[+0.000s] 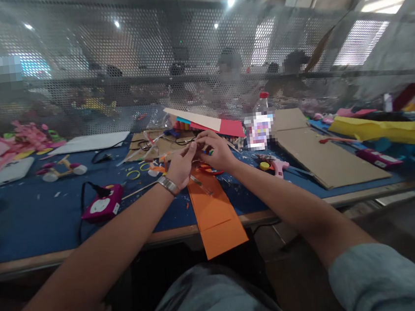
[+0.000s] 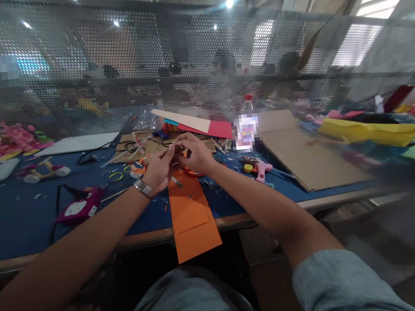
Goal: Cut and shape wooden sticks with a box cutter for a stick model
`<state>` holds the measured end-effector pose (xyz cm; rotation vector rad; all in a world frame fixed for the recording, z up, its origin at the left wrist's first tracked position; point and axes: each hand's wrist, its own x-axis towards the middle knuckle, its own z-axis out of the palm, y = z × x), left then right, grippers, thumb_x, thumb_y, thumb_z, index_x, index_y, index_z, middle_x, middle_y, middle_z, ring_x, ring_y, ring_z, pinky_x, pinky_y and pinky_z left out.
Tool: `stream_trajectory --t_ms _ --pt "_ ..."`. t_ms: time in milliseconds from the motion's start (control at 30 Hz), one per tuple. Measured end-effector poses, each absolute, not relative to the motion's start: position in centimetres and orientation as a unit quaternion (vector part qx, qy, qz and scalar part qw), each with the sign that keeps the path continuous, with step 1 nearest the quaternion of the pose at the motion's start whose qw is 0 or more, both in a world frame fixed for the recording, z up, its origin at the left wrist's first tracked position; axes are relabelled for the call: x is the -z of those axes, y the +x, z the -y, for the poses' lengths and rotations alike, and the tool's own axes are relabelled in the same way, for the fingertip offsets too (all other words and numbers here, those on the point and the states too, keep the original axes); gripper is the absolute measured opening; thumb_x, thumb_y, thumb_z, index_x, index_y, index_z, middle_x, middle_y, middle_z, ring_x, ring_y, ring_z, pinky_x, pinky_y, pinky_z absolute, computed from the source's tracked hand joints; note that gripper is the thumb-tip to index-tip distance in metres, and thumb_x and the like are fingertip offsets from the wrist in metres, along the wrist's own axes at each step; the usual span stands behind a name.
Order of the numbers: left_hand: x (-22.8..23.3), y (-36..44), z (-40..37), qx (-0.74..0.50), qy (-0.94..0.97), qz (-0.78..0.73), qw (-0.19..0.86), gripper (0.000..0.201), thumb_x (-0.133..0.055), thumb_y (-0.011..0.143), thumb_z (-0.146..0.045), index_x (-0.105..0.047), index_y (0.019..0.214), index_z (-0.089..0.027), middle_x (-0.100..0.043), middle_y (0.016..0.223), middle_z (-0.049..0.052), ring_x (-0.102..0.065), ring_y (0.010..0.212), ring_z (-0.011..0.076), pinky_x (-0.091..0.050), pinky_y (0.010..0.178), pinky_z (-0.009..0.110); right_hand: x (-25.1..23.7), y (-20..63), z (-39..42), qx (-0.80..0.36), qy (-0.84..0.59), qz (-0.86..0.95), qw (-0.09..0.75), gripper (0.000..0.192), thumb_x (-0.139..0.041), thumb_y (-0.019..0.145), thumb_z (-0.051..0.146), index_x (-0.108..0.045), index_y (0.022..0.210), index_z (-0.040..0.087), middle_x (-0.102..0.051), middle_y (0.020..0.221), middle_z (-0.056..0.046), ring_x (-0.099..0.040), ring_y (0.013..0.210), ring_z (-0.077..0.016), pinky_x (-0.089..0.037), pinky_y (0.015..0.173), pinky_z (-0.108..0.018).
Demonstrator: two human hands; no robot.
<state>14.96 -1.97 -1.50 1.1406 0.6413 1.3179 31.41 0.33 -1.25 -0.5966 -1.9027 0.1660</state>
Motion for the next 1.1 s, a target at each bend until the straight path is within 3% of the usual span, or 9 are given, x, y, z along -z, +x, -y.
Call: stream_trajectory --t_ms 300,533,667,833,1100 --pt "1.36 14.85 1.85 -0.566 0.482 -0.275 0.610 0.048 -0.093 0.080 -0.058 -0.080 0.101 -0.017 -0.083 0.097 0.007 -0.069 0.072 0.0139 -0.056 0.065 0.026 1.40 31.40 -0.25 -0.059 -0.260 0.795 0.545 0.024 -0.070 0.094 0.025 -0.076 0.117 0.020 -0.067 0.122 -0.013 -0.068 0.096 -0.0206 -0.062 0.072 -0.032" --pt "1.44 14.69 1.80 -0.554 0.471 -0.281 0.626 0.034 -0.082 0.095 -0.049 -0.079 0.100 -0.016 -0.078 0.089 0.005 -0.068 0.072 0.0151 -0.054 0.063 0.027 1.48 31.63 -0.30 -0.068 -0.252 0.808 0.529 0.051 -0.071 0.098 0.029 -0.067 0.149 0.029 -0.063 0.133 -0.012 -0.065 0.089 -0.0179 -0.064 0.075 -0.034" --pt "1.49 14.64 1.84 -0.545 0.462 -0.289 0.637 0.030 -0.071 0.104 -0.042 -0.072 0.116 -0.014 -0.075 0.108 0.006 -0.071 0.086 0.0167 -0.063 0.076 0.033 1.34 31.84 -0.28 -0.076 -0.239 0.831 0.497 0.047 -0.073 0.100 0.041 -0.071 0.145 0.029 -0.064 0.132 -0.013 -0.068 0.104 -0.0233 -0.065 0.086 -0.040" --pt "1.30 14.81 2.07 -0.540 0.447 -0.297 0.649 0.040 -0.071 0.104 -0.042 -0.067 0.136 -0.017 -0.070 0.134 0.012 -0.072 0.113 0.0253 -0.065 0.095 0.047 1.13 32.10 -0.30 -0.093 -0.212 0.855 0.463 0.060 -0.076 0.097 0.059 -0.069 0.146 0.025 -0.066 0.135 -0.015 -0.067 0.122 -0.0297 -0.061 0.101 -0.048" --pt "1.16 14.75 2.28 -0.525 0.449 -0.308 0.654 0.041 -0.071 0.104 -0.041 -0.067 0.137 -0.017 -0.070 0.136 0.012 -0.072 0.115 0.0258 -0.064 0.097 0.048 1.10 32.20 -0.52 -0.099 -0.221 0.854 0.461 0.048 -0.076 0.097 0.060 -0.075 0.131 0.026 -0.066 0.131 -0.014 -0.068 0.114 -0.0276 -0.062 0.098 -0.047"
